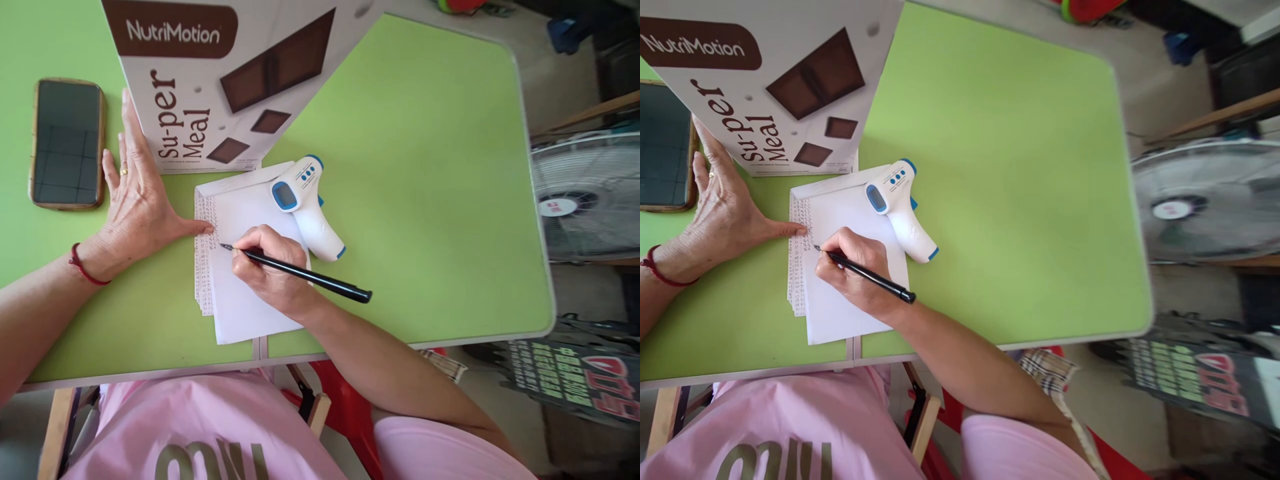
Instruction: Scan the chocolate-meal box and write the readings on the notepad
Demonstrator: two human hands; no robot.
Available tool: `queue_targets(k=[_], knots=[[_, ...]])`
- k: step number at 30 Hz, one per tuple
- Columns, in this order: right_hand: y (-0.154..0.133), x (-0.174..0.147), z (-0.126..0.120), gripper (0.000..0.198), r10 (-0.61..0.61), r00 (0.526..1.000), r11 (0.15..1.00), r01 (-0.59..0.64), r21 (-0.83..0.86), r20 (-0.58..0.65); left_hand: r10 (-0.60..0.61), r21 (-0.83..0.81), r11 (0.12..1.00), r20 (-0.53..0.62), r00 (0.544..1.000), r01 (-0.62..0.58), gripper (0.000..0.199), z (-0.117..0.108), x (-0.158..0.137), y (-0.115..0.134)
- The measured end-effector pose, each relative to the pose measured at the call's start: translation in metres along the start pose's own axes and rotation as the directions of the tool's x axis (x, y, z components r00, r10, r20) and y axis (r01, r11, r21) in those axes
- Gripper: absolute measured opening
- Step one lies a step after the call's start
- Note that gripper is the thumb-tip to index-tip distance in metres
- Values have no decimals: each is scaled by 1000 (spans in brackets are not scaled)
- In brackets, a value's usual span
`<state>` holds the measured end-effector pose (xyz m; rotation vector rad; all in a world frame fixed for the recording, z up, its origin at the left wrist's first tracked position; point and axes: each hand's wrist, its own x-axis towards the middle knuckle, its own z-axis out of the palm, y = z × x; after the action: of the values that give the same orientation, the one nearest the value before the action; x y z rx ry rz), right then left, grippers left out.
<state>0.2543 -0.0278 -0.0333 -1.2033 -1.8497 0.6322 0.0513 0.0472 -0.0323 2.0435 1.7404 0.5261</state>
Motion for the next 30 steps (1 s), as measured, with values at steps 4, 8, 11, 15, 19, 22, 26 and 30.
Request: queue_targets(k=[4, 8, 11, 15, 19, 22, 26, 30], knots=[[-1, 1, -1, 13, 6, 1000, 1000, -6, 11, 15, -27, -8, 1000, 27, 999, 27, 174, -3, 0, 3], [0, 0, -2, 15, 25, 999, 999, -26, 31, 21, 20, -48, 999, 1, 1000, -20, 169, -3, -1, 3], [2, -1, -2, 14, 26, 1000, 999, -26, 37, -6, 31, -39, 999, -12, 999, -32, 172, -2, -1, 2], [3, -2, -1, 12, 15, 1000, 999, -14, 35, -15, 47, -44, 998, -7, 999, -48, 173, 0, 0, -2], [3, -1, 0, 11, -14, 1000, 999, 14, 46, -3, 52, -45, 998, -18, 998, -53, 173, 2, 1, -6], [2, 0, 0, 11, -20, 1000, 999, 20, 46, 4, 52, -41, 998, -30, 998, -54, 171, 6, 1, -7], [2, 0, -1, 11, -2, 1000, 1000, 1, 22, 14, 65, -29, 997, -65, 996, -67, 172, 10, 2, -8], [2, 0, -1, 10, 4, 999, 1000, -4, 13, 32, 71, -52, 996, -80, 994, -75, 174, 12, 2, -9]])
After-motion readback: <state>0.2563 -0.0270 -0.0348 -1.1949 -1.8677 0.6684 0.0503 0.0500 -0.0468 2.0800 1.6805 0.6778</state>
